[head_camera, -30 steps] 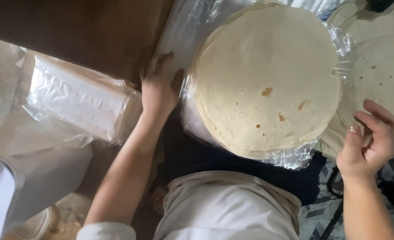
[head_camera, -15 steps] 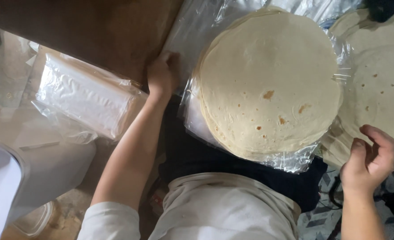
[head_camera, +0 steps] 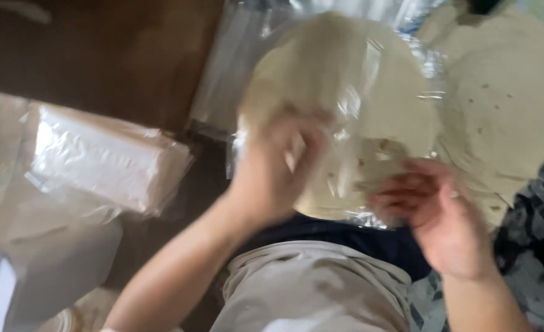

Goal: The person places individual tortillas into plastic wrap, stacks them, and folds the edges of the wrap around the stacks by hand.

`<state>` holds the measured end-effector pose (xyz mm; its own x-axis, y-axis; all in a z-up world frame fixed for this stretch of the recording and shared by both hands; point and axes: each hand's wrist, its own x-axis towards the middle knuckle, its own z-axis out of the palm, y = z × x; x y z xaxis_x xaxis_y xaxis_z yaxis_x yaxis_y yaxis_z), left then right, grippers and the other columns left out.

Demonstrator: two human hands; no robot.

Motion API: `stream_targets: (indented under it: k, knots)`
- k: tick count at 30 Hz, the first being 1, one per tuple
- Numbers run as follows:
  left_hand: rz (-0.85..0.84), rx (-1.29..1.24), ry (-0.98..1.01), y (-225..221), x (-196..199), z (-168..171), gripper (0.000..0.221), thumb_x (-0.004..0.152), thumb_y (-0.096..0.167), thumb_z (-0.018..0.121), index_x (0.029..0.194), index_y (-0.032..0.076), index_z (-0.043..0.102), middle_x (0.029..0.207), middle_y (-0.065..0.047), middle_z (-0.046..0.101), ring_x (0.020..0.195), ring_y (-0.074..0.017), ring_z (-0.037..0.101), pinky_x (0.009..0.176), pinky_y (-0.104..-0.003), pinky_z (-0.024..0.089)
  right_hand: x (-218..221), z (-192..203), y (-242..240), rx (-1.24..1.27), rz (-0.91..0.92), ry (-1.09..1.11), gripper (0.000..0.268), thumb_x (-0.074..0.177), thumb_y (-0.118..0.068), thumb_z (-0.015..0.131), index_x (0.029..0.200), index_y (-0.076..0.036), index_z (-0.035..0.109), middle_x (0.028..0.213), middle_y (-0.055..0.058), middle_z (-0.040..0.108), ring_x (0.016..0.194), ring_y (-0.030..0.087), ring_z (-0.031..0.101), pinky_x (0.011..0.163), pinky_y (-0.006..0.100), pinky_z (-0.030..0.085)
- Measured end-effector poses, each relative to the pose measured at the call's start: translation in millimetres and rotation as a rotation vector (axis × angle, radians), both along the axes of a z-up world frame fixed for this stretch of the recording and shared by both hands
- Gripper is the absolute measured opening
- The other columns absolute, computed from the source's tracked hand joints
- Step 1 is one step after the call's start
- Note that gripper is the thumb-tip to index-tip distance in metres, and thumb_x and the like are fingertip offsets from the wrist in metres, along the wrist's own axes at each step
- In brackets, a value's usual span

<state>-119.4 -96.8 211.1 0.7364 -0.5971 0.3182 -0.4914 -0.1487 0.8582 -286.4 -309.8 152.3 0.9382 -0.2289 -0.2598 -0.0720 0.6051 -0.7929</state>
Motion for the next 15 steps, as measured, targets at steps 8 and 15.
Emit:
stream_targets:
  k: [8, 15]
  knots:
    - [-0.188, 0.157, -0.204, -7, -59, -33, 0.023, 0.093, 0.022, 0.082, 0.101, 0.012, 0.064, 0.107, -0.001, 0.066, 0.096, -0.0271, 0.064, 0.086, -0.039, 0.054, -31, -37, 7, -0.018, -0.199, 0.232, 0.017, 0.106, -0.014, 0.063, 0.111, 0.002, 0.065, 0.100, 0.010, 0.070, 0.090, 0.019, 0.068, 0.077, 0.038, 0.058]
    - [0.106, 0.289, -0.239, -13, -59, -9, 0.045, 0.096, 0.030, 0.074, 0.126, 0.000, 0.060, 0.131, -0.022, 0.058, 0.121, -0.0383, 0.054, 0.103, -0.050, 0.042, -37, -20, 2, 0.097, -0.212, 0.046, 0.038, 0.094, -0.014, 0.067, 0.130, 0.000, 0.068, 0.139, 0.021, 0.063, 0.124, 0.036, 0.063, 0.101, 0.048, 0.053]
